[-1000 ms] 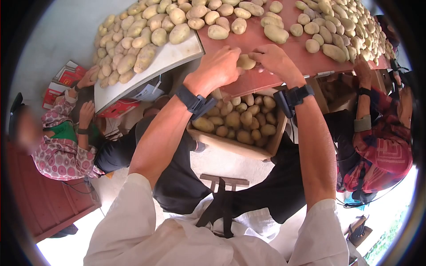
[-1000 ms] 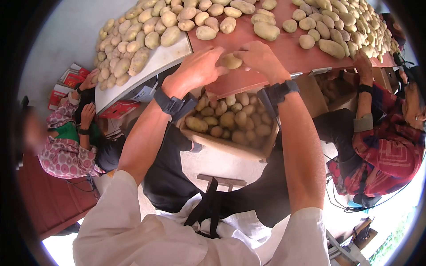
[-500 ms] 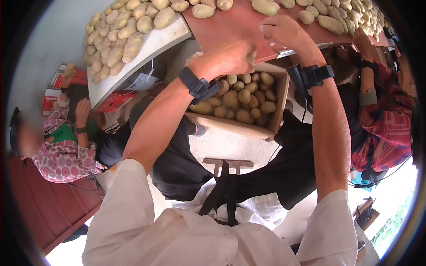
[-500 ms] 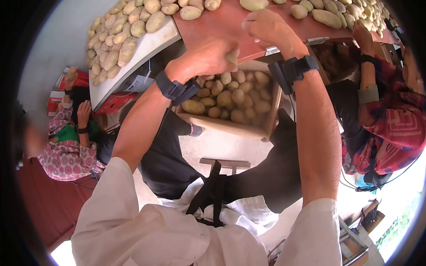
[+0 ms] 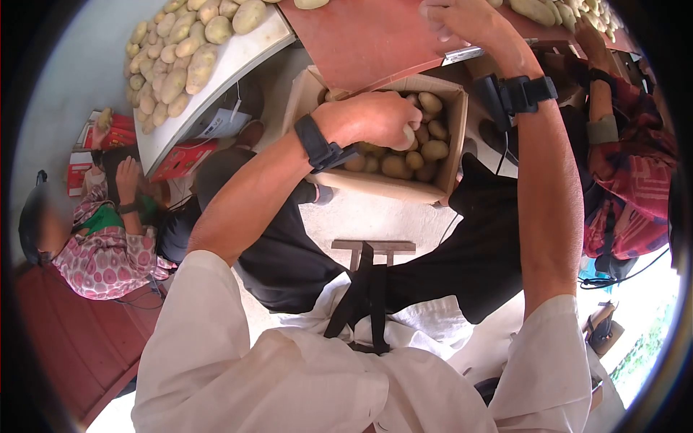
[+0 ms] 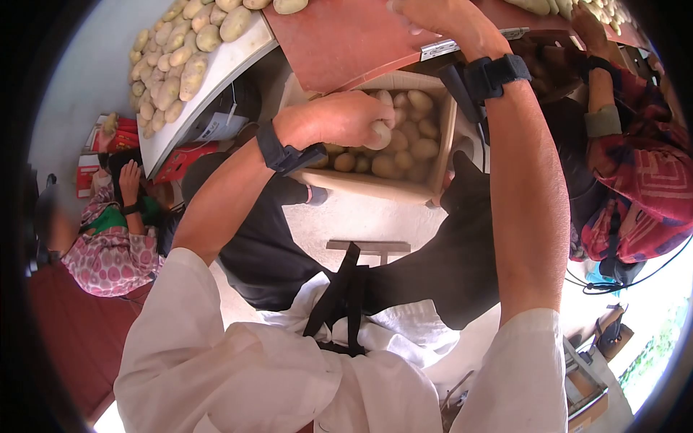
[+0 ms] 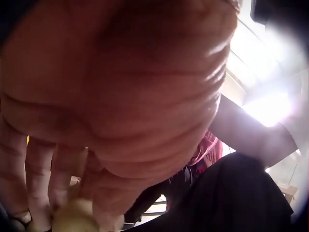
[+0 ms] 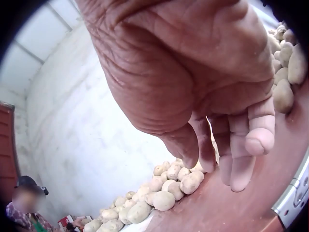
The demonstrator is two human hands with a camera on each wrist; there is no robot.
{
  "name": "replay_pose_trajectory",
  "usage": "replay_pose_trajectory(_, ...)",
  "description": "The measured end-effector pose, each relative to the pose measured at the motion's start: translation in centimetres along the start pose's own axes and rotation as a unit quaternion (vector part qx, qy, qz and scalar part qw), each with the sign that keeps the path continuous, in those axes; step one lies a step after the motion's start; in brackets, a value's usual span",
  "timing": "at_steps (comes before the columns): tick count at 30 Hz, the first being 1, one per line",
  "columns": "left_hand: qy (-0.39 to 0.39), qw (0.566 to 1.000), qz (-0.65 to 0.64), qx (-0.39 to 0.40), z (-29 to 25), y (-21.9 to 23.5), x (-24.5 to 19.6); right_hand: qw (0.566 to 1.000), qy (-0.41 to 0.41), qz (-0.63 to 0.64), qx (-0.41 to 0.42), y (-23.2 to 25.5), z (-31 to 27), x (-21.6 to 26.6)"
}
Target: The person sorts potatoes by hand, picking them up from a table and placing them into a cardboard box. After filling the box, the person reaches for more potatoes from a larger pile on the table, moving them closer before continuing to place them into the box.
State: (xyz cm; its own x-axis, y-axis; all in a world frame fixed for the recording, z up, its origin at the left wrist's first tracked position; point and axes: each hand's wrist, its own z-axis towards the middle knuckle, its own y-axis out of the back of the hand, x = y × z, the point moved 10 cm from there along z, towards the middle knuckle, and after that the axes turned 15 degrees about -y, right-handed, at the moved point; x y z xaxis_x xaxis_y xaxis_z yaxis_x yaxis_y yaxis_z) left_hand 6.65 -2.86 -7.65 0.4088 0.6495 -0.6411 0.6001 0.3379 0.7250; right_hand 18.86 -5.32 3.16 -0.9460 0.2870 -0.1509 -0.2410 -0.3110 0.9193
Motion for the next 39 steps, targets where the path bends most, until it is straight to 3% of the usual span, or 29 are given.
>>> replay_pose_trajectory(9, 0.059, 0.997, 0.044, -0.027, -1.7, 1.3, 1.6, 0.999, -0.003, 0.047, -0.014, 1.0, 0.0, 0.5)
replay_pose_trajectory(12, 0.059, 0.997, 0.018, -0.05, -2.1, 2.1, 1.8, 0.996, 0.013, 0.024, -0.088, 2.4, 0.0, 1.3)
replay_pose_trajectory(13, 0.056, 0.997, 0.015, -0.06, -2.3, 2.2, 1.7, 0.939, -0.266, 0.212, 0.044, -0.1, 0.5, -3.4)
replay_pose_trajectory(14, 0.052, 0.996, 0.014, -0.071, -2.4, 2.6, 1.6, 0.76, -0.508, 0.37, 0.168, -3.8, -2.0, -6.0)
replay_pose_trajectory(17, 0.032, 0.996, 0.007, -0.083, -2.8, 3.4, 0.5, 0.814, -0.46, 0.309, 0.176, -3.6, -1.2, -7.5)
replay_pose_trajectory(20, 0.018, 0.994, -0.002, -0.107, -3.0, 3.6, 0.6, 0.807, -0.49, 0.324, 0.062, -3.5, -2.8, -9.8)
replay_pose_trajectory(27, -0.015, 0.989, -0.033, -0.145, -3.2, 5.9, -0.4, 0.799, -0.549, 0.245, 0.027, -2.4, -3.7, -11.5)
replay_pose_trajectory(29, -0.008, 0.988, -0.026, -0.151, -3.4, 6.5, -0.8, 0.765, -0.581, 0.273, 0.052, -3.1, -3.8, -12.3)
replay_pose_trajectory(35, -0.021, 0.989, -0.038, -0.144, -3.9, 6.7, -1.9, 0.791, -0.553, 0.256, 0.045, -3.8, -0.5, -12.9)
replay_pose_trajectory(37, -0.028, 0.987, -0.043, -0.151, -4.1, 6.9, -1.8, 0.795, -0.534, 0.272, 0.094, -4.7, 1.5, -12.7)
replay_pose_trajectory(39, -0.001, 0.989, -0.043, -0.139, -4.5, 6.9, -1.3, 0.812, -0.531, 0.225, 0.09, -6.0, 2.7, -13.4)
